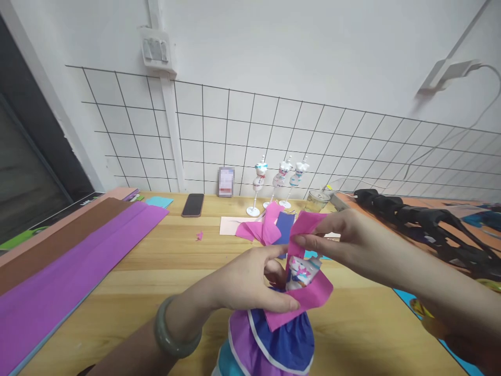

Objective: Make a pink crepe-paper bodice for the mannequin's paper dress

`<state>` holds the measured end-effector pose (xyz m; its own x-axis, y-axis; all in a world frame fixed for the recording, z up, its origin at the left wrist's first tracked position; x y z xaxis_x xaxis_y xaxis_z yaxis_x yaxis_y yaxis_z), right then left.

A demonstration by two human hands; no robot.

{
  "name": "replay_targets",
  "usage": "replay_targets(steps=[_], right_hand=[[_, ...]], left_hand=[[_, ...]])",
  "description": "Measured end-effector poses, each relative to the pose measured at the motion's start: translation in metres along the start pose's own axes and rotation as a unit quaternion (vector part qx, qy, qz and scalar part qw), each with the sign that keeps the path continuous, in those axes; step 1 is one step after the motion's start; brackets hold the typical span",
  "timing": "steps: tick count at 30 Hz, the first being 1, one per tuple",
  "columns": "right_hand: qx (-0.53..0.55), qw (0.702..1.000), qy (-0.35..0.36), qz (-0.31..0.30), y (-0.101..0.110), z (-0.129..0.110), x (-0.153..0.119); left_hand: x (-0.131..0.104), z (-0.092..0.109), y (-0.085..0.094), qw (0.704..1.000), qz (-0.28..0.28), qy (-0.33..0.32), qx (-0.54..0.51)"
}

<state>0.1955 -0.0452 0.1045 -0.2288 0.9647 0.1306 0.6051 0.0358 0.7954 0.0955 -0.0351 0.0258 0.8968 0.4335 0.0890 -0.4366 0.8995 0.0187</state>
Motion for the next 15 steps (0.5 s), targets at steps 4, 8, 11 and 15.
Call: replay_targets(steps=[4,8,11,15], right_hand=[[-0.003,1.000,-0.005,-0.002,-0.0013,0.0018,-0.0012],[0.000,1.000,-0.004,0.014,0.0023,0.0024,-0.0038],[0.006,1.000,-0.007,0.014,0.0028,0.0040,-0.0056],[0.016,1.000,0.004,-0.001,0.0007,0.0048,-0.0067]], left_hand=[[0.0005,-0.0006,-0.0006,1.000,-0.006,0.004,0.004],[0.0009,-0.0011,-0.0003,1.000,-0.006,0.008,-0.002],[0.0012,-0.0013,0.0003,1.000,-0.004,0.002,0.004],[0.0013,-0.0024,-0.0002,1.000,-0.011,0.001,0.009]])
Point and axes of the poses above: each hand's wrist, its own x-axis towards the middle knuckle, its own y-axis out of the back of the hand, z = x × y, the point moved 8 cm from there along x, towards the middle knuckle
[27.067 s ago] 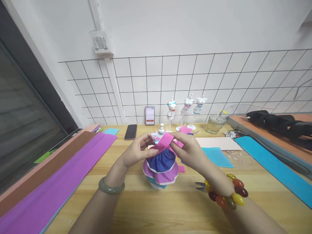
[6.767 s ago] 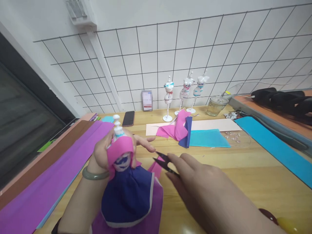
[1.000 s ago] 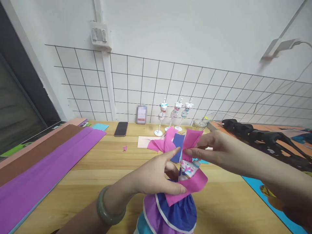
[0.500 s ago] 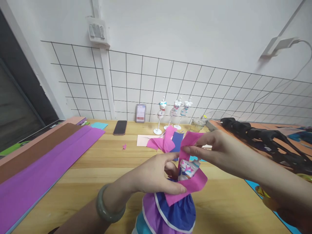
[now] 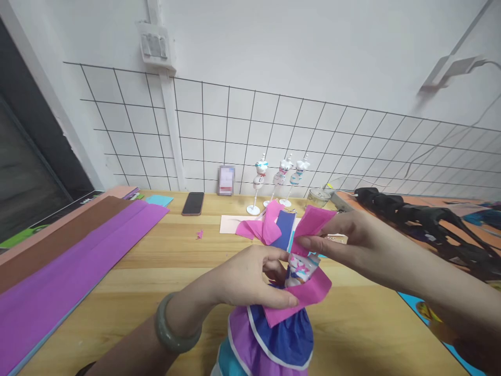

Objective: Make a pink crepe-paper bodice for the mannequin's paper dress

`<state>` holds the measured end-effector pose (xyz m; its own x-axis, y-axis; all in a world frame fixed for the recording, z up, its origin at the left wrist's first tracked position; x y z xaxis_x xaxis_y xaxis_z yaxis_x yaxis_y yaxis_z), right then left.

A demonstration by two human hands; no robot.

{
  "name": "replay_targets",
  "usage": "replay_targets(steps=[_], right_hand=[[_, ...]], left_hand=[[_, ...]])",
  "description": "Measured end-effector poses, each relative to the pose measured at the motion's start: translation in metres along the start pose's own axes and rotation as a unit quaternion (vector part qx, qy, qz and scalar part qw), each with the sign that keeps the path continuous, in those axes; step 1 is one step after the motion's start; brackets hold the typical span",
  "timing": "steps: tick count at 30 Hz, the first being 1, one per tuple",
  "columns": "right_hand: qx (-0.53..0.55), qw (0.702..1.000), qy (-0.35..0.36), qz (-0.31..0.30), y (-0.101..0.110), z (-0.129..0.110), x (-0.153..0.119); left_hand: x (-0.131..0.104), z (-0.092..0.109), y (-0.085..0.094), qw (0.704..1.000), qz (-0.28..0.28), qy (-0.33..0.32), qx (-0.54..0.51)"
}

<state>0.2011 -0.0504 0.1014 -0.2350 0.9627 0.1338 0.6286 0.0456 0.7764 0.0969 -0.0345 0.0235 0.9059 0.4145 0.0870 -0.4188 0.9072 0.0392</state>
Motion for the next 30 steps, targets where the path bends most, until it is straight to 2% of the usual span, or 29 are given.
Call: replay_targets(steps=[5,11,13,16,18,25,30], right_hand=[[-0.004,1.000,0.019,-0.009,-0.003,-0.005,-0.003],[-0.086,0.992,0.084,0.024,-0.008,-0.028,-0.011],[-0.140,0.978,0.143,0.058,-0.009,-0.038,-0.016],[-0.228,0.934,0.247,0.123,-0.013,-0.050,-0.029],[-0.267,0.909,0.285,0.146,-0.020,-0.051,-0.035],[-0.310,0.871,0.330,0.191,-0.037,-0.048,-0.048],[-0.294,0.877,0.336,0.176,-0.041,-0.047,-0.054]], left_hand=[[0.000,-0.002,0.000,1.000,-0.004,0.003,0.008],[0.002,-0.002,0.008,0.998,0.033,-0.014,0.052],[0.003,-0.003,0.010,0.998,0.039,-0.010,0.042],[0.004,-0.005,0.013,0.998,0.054,-0.008,0.018],[0.004,-0.005,0.015,0.998,0.065,-0.015,0.005],[0.005,-0.008,0.018,0.997,0.072,-0.025,-0.012],[0.004,-0.006,0.021,0.997,0.073,-0.032,0.019]])
Point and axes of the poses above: each hand's wrist, its own x-axis towards the middle knuckle, its own y-axis out of the back of the hand, z = x × y, the point moved 8 cm from there along x, towards the middle knuckle
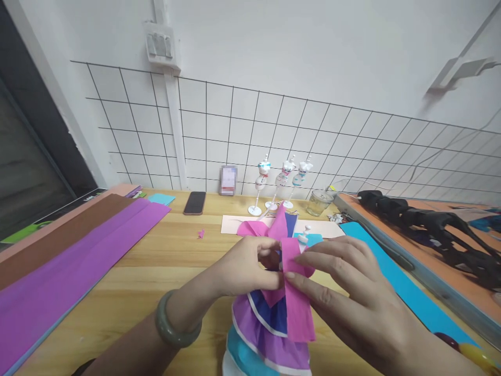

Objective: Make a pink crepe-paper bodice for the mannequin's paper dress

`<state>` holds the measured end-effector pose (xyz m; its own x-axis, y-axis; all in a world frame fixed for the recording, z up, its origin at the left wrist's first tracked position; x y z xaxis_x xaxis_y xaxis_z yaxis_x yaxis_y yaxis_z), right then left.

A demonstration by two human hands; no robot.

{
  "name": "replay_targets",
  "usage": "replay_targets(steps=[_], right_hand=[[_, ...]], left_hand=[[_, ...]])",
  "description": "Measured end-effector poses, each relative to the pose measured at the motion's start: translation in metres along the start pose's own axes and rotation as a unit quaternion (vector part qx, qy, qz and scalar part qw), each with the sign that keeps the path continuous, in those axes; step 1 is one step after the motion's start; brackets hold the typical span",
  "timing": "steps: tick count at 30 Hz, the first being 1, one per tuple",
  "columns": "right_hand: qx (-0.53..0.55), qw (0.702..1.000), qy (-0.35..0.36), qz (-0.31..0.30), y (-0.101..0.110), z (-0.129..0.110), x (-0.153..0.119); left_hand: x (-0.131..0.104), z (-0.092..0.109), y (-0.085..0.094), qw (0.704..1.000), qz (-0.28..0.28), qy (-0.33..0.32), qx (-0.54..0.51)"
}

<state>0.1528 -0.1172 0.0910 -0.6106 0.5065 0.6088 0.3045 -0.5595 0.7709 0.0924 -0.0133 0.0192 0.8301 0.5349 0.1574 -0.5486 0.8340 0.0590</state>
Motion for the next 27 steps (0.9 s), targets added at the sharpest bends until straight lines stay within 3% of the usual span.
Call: replay_targets(steps=[5,18,27], right_hand=[[0.040,0.999,0.001,0.005,-0.002,0.003,-0.008],[0.013,0.999,-0.002,0.048,-0.016,0.006,-0.025],[0.105,0.992,-0.044,0.053,-0.029,0.018,-0.031]], left_hand=[[-0.003,0.005,0.005,1.000,0.015,0.009,0.019],[0.000,0.005,0.006,0.999,0.022,0.011,0.028],[0.001,-0.001,0.006,1.000,0.007,0.005,0.022]])
Point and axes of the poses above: each hand's wrist, its own x-axis towards the middle knuckle, its own y-axis out of the back of the hand, z = x × y, the point moved 8 cm from there along x, towards the middle knuckle
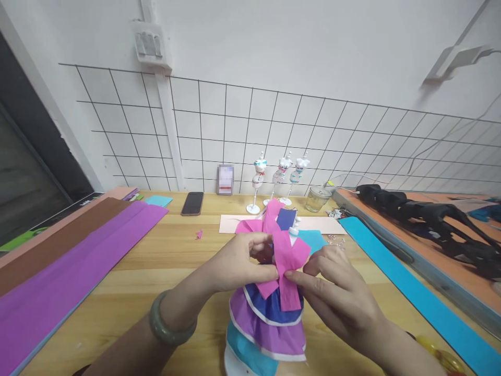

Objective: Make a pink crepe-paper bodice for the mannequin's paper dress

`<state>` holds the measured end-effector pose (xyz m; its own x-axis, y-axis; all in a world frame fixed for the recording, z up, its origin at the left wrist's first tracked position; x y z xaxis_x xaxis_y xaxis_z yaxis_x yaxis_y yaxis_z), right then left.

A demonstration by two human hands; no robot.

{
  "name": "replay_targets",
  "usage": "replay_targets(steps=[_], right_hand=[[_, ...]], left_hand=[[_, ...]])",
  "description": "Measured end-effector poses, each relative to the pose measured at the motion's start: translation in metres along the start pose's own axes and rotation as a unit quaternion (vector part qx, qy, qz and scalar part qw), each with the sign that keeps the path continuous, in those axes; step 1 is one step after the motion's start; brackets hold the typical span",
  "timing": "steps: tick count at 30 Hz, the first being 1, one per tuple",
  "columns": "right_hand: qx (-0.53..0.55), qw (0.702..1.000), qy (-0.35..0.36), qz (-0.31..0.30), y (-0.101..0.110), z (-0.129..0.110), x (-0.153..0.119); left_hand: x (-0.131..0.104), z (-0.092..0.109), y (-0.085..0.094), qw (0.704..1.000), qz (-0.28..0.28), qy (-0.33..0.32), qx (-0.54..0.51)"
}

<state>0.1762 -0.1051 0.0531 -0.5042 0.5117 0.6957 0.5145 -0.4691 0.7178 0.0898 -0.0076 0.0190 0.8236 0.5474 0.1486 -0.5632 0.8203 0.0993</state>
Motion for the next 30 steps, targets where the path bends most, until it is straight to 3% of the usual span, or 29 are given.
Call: replay_targets(steps=[14,22,30], right_hand=[[0.007,0.999,0.007,0.033,0.000,0.003,0.000],[-0.012,1.000,0.022,0.018,-0.003,0.000,0.000],[0.042,0.999,-0.005,0.000,-0.002,-0.002,-0.003]], left_hand=[[0.000,0.004,0.003,0.995,-0.083,-0.015,-0.053],[-0.001,0.003,0.004,0.999,0.021,0.015,-0.042],[-0.002,0.005,0.010,0.999,0.018,0.020,-0.028]])
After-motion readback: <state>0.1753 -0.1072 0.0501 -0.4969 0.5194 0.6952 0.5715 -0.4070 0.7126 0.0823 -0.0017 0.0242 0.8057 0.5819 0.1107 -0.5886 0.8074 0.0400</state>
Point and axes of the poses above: each hand's wrist, its own x-axis towards the middle knuckle, its own y-axis out of the back of the hand, z = x × y, the point moved 8 cm from there along x, towards the middle knuckle
